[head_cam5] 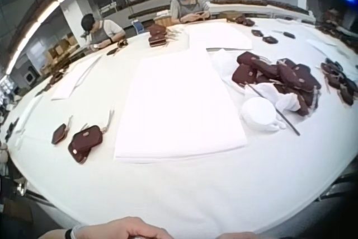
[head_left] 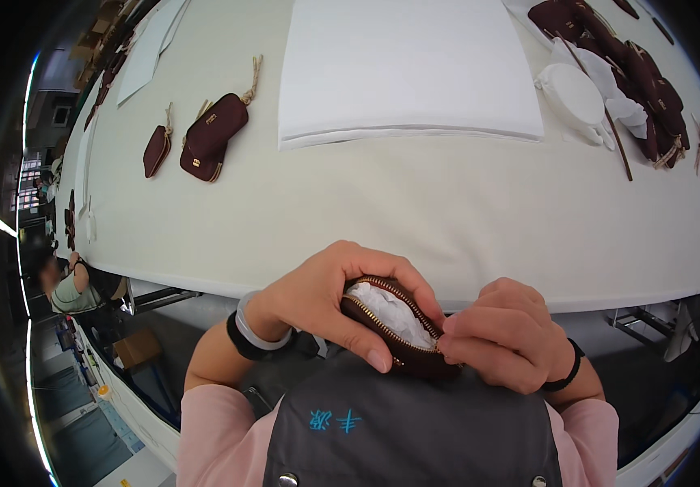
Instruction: The person stuffs white tissue paper into small maroon pouches to maintain their shape. They open the pouches, insert the paper, and zip them closed, repeating the process for multiple items on a white table.
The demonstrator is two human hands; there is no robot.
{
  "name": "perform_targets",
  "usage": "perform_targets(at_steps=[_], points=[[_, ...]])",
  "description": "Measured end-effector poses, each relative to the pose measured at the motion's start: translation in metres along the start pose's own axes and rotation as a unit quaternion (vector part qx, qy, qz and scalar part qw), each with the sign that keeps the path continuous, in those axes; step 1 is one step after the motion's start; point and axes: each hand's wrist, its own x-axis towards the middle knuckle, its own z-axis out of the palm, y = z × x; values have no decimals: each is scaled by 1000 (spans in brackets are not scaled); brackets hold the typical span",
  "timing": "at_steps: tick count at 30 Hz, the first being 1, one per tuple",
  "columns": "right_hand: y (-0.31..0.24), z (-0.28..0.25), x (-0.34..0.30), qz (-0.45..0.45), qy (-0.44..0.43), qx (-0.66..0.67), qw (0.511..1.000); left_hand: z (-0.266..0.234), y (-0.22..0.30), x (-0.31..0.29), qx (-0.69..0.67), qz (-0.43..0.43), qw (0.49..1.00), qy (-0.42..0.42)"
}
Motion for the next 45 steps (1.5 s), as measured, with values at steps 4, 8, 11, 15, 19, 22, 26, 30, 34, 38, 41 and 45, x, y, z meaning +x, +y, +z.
perform_targets(at_steps=[4, 8, 11, 15, 19, 22, 26, 30, 34, 38, 41, 45], points=[[1, 3, 6, -24, -14, -7, 1000, 4, 16, -1, 127, -23, 992, 5], [-1, 7, 13, -35, -38, -10, 999, -3, 34, -3, 208, -42, 976, -44], [-3, 8, 11, -49, -52, -1, 997, -1, 30, -4, 190, -64, 978, -58], [-1, 10, 12, -51, -58, 55, 996, 1, 20, 0, 163, -79, 979, -90], [-3, 10, 14, -21, -31, 47, 998, 4, 25, 4, 168, -57, 979, -96], [-6, 7, 19, -2, -11, 24, 1000, 7, 29, 5, 156, -48, 983, -82], [-10, 7, 28, 16, 18, 3, 1000, 9, 31, 4, 132, -33, 989, -63], [-12, 10, 34, 28, 58, -39, 997, 12, 36, -2, 117, -24, 993, -26], [-9, 1, 35, 25, -7, 2, 1000, 10, 54, -12, 188, -20, 982, 12], [-8, -3, 29, 20, -115, 80, 990, 2, 64, -15, 286, -46, 957, -28], [-7, -6, 28, 24, -153, 124, 980, 3, 53, -15, 302, -52, 950, -66], [-15, -6, 23, 24, -139, 76, 987, 3, 41, -13, 279, -47, 956, -78]])
